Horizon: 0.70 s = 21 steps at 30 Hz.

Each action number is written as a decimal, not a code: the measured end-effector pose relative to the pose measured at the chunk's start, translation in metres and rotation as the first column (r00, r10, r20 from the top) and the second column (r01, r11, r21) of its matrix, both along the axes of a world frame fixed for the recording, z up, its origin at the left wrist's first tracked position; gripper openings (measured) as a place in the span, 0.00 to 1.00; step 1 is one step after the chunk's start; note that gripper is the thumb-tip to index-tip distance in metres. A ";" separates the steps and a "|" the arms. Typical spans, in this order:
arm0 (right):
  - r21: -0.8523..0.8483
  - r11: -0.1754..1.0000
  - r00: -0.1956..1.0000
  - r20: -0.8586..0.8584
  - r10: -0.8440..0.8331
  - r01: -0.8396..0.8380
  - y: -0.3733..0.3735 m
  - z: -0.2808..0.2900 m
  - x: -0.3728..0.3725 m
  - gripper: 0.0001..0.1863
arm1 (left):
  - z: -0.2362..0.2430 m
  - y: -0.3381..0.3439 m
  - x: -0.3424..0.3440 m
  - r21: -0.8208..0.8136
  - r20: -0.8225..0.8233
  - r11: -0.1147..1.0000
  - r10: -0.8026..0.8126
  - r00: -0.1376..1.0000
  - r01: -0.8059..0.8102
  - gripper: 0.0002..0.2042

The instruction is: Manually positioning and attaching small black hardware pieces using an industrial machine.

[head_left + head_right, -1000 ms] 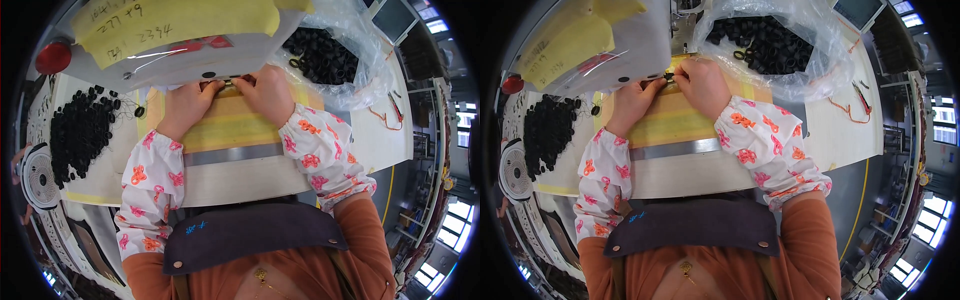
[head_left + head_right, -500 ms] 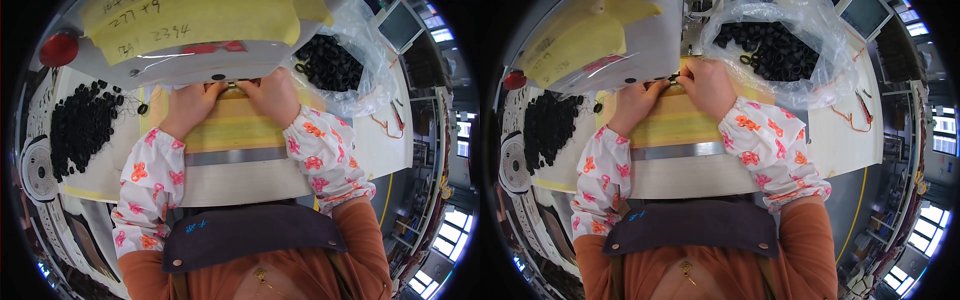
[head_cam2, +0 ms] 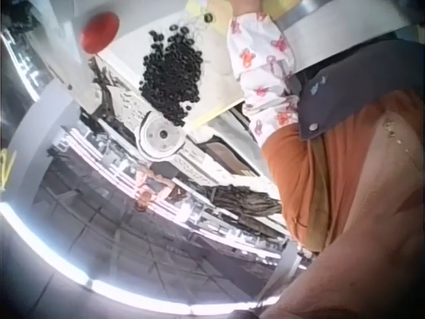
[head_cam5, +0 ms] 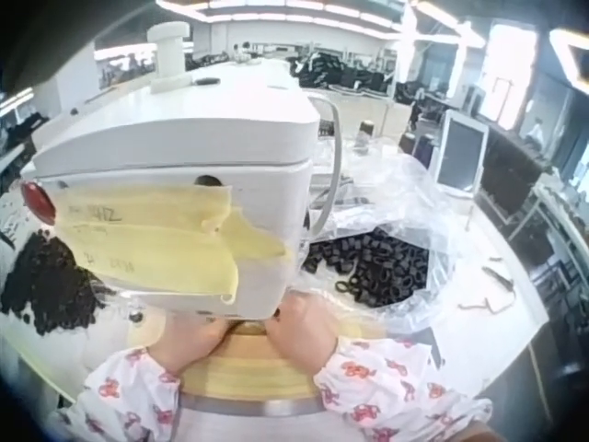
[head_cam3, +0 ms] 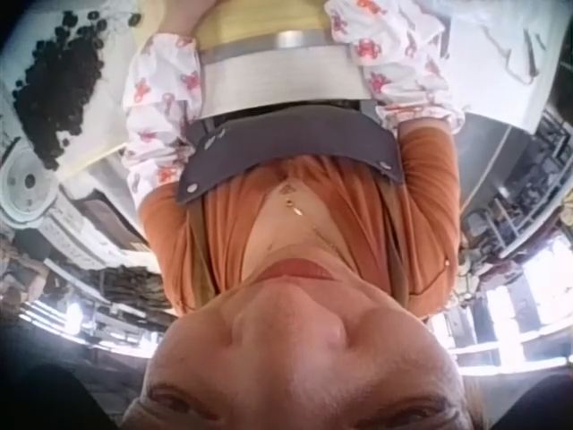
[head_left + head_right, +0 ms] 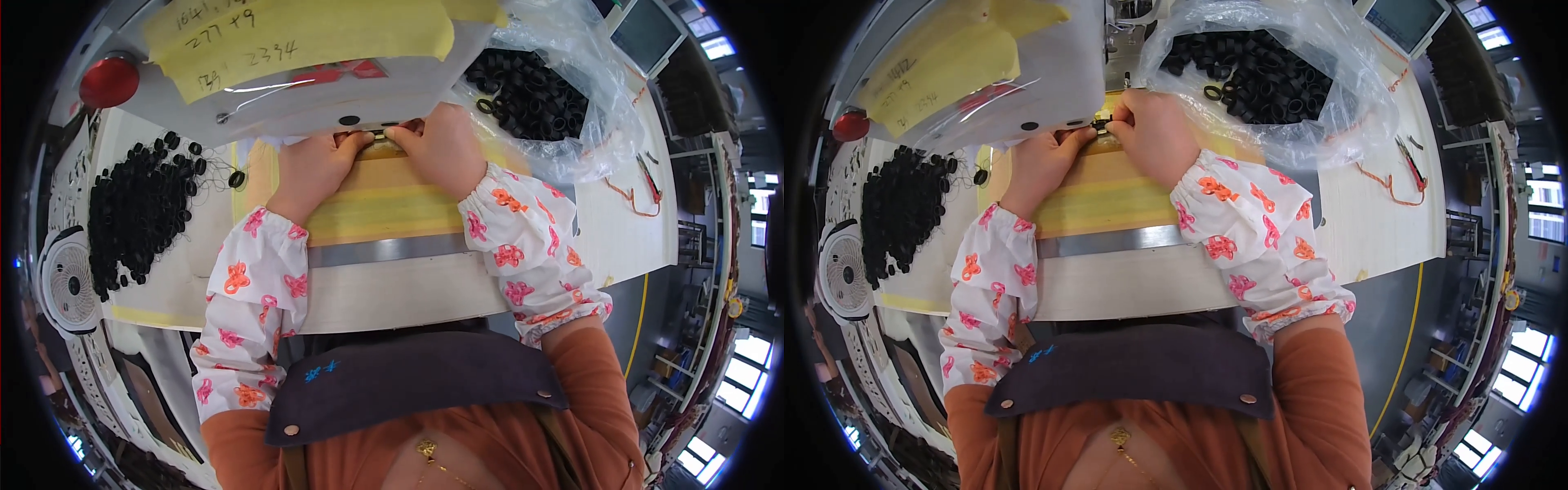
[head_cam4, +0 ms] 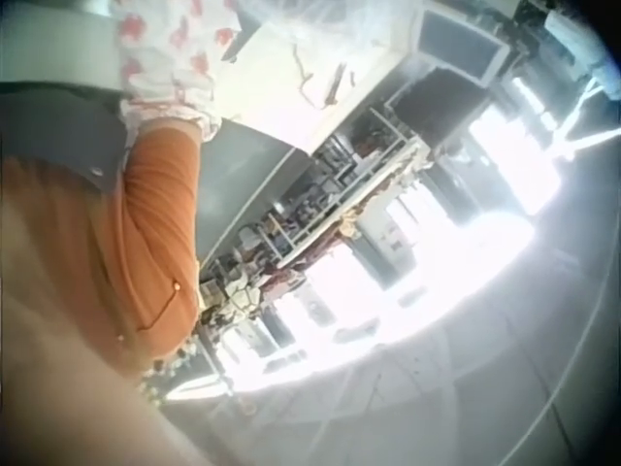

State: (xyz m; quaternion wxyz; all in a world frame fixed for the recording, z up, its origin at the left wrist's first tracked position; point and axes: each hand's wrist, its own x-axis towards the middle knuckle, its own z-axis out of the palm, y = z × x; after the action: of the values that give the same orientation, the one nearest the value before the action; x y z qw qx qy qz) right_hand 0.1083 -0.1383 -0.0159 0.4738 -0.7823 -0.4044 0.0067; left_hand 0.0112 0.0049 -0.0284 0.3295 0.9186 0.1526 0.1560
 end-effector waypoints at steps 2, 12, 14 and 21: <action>0.021 1.000 1.000 -0.031 0.003 -0.003 0.003 0.003 0.000 0.07 | 0.006 0.003 0.001 -0.003 0.000 1.000 -0.005 1.000 0.005 0.09; -0.033 0.999 1.000 -0.025 0.007 -0.008 -0.006 0.001 -0.009 0.09 | -0.014 -0.006 -0.016 0.132 0.294 0.991 -0.025 0.955 -0.014 0.09; -0.073 0.997 0.997 -0.073 -0.017 0.012 -0.014 0.000 -0.009 0.10 | 0.006 -0.030 -0.027 0.072 0.119 0.986 -0.160 0.980 0.152 0.09; 0.012 0.978 0.747 -0.644 0.166 -0.207 -0.007 0.004 -0.016 0.08 | 0.003 -0.015 -0.046 0.151 0.142 0.933 -0.347 0.927 0.326 0.09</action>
State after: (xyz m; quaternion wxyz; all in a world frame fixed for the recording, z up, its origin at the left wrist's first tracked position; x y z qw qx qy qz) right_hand 0.0921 -0.1451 -0.0124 0.5565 -0.7023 -0.2937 0.3329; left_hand -0.0350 -0.0099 -0.0254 0.3048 0.9336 -0.0458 0.1826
